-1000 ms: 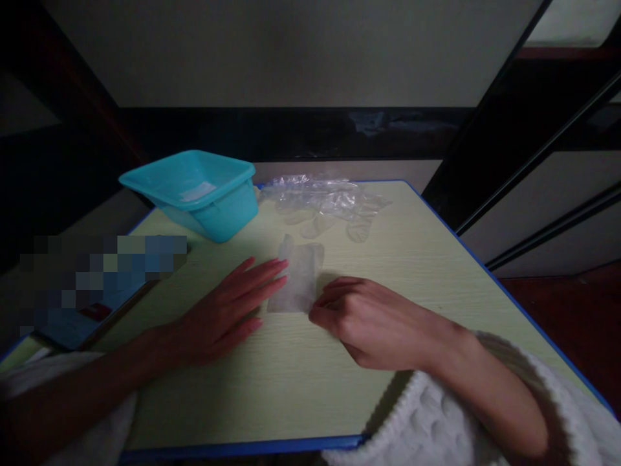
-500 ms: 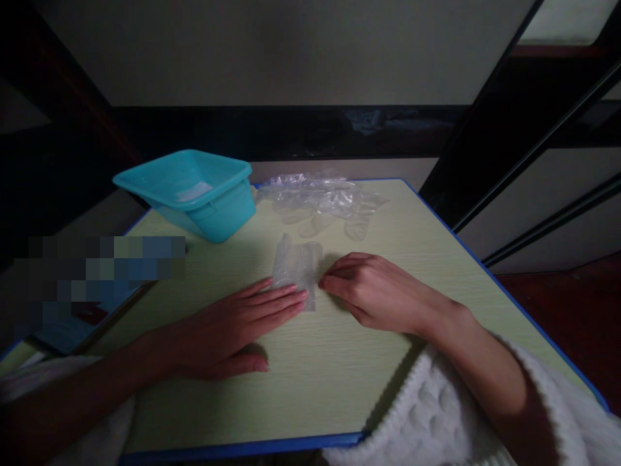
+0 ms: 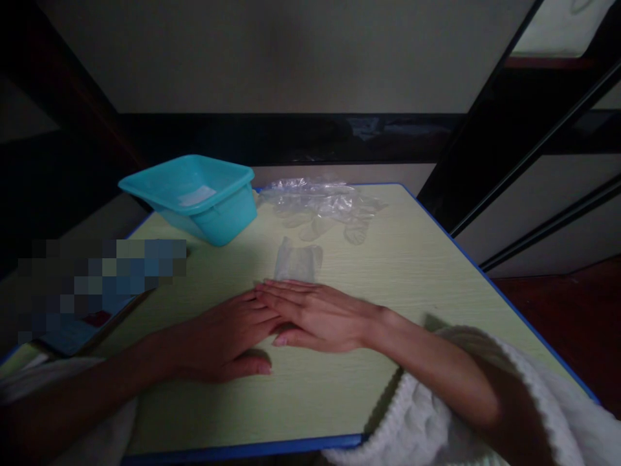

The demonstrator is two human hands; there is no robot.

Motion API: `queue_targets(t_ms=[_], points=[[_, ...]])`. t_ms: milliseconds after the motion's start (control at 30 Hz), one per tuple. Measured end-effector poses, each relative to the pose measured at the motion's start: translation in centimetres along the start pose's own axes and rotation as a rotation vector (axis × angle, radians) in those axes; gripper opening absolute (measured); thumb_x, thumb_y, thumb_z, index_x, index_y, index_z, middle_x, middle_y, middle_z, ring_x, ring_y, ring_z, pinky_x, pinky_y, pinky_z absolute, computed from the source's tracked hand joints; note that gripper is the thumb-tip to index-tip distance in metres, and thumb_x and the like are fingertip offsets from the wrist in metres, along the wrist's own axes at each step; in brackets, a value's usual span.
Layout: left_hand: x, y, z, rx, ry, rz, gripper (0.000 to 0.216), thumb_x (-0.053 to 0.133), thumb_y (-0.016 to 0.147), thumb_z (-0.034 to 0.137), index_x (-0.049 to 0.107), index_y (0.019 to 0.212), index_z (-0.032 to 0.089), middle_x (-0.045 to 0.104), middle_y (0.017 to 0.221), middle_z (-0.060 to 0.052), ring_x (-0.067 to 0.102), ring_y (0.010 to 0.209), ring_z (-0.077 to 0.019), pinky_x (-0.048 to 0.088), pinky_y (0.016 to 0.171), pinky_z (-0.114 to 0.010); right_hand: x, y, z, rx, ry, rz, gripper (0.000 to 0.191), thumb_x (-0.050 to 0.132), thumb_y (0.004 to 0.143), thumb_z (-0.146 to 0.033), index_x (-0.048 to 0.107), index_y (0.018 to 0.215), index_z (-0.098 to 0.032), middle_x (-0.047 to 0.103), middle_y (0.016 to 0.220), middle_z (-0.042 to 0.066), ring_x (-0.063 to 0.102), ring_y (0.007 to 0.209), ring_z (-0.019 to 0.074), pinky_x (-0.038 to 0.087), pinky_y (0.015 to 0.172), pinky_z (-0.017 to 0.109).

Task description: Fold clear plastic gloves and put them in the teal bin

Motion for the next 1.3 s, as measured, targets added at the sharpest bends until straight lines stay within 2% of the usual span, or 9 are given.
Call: queue_targets(t_ms=[167, 300, 367, 533, 667, 900, 1000, 1300], points=[[-0.3, 0.2, 0.2, 0.023, -0.008, -0.001, 0.051, 0.052, 0.085, 0.046, 0.048, 0.122, 0.012, 0.052, 0.129, -0.013, 0.042, 0.122, -0.0276, 0.021, 0.108, -0.040, -0.1, 0.1, 1.3, -0.019, -0.017, -0.018, 0.074, 0.037, 0.092, -0.048, 0.018, 0.141, 0.005, 0.018, 0.148, 0.023, 0.013, 0.139, 0.0195, 0.017, 0.113, 0.035], [-0.5, 0.2, 0.3, 0.018, 0.000, -0.009, 0.055, 0.053, 0.084, 0.047, 0.046, 0.125, 0.012, 0.045, 0.136, -0.015, 0.037, 0.127, -0.0279, 0.017, 0.110, -0.042, -0.4, 0.4, 2.3, -0.029, -0.049, -0.054, 0.071, 0.034, 0.092, -0.049, 0.018, 0.143, -0.002, 0.020, 0.148, 0.020, 0.015, 0.138, 0.0190, 0.018, 0.112, 0.038], [-0.5, 0.2, 0.2, 0.030, 0.000, 0.009, 0.058, 0.051, 0.085, 0.049, 0.043, 0.129, 0.012, 0.043, 0.138, -0.016, 0.034, 0.129, -0.0284, 0.017, 0.111, -0.043, -0.6, 0.6, 2.8, -0.026, -0.065, -0.070, 0.071, 0.032, 0.092, -0.051, 0.017, 0.143, -0.004, 0.020, 0.149, 0.019, 0.014, 0.138, 0.0192, 0.017, 0.112, 0.039], [-0.4, 0.1, 0.1, 0.035, -0.021, 0.023, 0.067, 0.047, 0.086, 0.050, 0.035, 0.136, 0.006, 0.038, 0.141, -0.020, 0.029, 0.133, -0.0304, 0.017, 0.111, -0.045, -1.0, 1.2, 4.1, 0.022, -0.113, -0.127, 0.076, 0.024, 0.092, -0.056, 0.019, 0.142, 0.001, 0.016, 0.149, 0.020, 0.012, 0.139, 0.0225, 0.014, 0.113, 0.040], [-0.4, 0.0, 0.2, 0.022, -0.058, -0.001, 0.070, 0.045, 0.087, 0.051, 0.029, 0.139, 0.007, 0.037, 0.143, -0.018, 0.030, 0.134, -0.0281, 0.016, 0.112, -0.043, -1.3, 1.5, 4.9, 0.050, -0.148, -0.146, 0.078, 0.022, 0.091, -0.058, 0.018, 0.142, 0.002, 0.014, 0.149, 0.020, 0.011, 0.139, 0.0237, 0.013, 0.112, 0.041], [-0.3, 0.0, 0.0, 0.017, -0.040, -0.055, 0.073, 0.045, 0.088, 0.052, 0.022, 0.142, 0.008, 0.022, 0.149, -0.014, 0.014, 0.139, -0.0250, 0.011, 0.113, -0.042, -1.7, 1.8, 6.9, 0.085, -0.188, -0.106, 0.073, 0.021, 0.092, -0.055, 0.017, 0.143, -0.004, 0.013, 0.150, 0.017, 0.009, 0.139, 0.0208, 0.013, 0.113, 0.042], [-0.3, 0.0, 0.0, 0.039, -0.040, -0.044, 0.073, 0.046, 0.088, 0.050, 0.023, 0.141, 0.006, 0.022, 0.149, -0.014, 0.014, 0.139, -0.0246, 0.010, 0.113, -0.041, -2.0, 1.8, 7.5, 0.103, -0.206, -0.101, 0.073, 0.019, 0.093, -0.055, 0.016, 0.143, -0.003, 0.013, 0.150, 0.017, 0.009, 0.139, 0.0215, 0.012, 0.112, 0.043], [-0.4, 0.0, 0.1, 0.038, -0.050, -0.023, 0.070, 0.045, 0.088, 0.049, 0.022, 0.143, 0.012, 0.024, 0.148, -0.014, 0.019, 0.138, -0.0262, 0.013, 0.112, -0.044, -2.4, 2.1, 8.6, 0.169, -0.223, -0.079, 0.073, 0.020, 0.091, -0.059, 0.016, 0.144, -0.009, 0.014, 0.150, 0.016, 0.011, 0.139, 0.0217, 0.011, 0.112, 0.046]])
Point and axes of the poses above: each hand's wrist, its own y-axis towards the middle knuckle, its own x-axis out of the palm, z = x × y, the point moved 4 cm from there along y, towards the middle knuckle
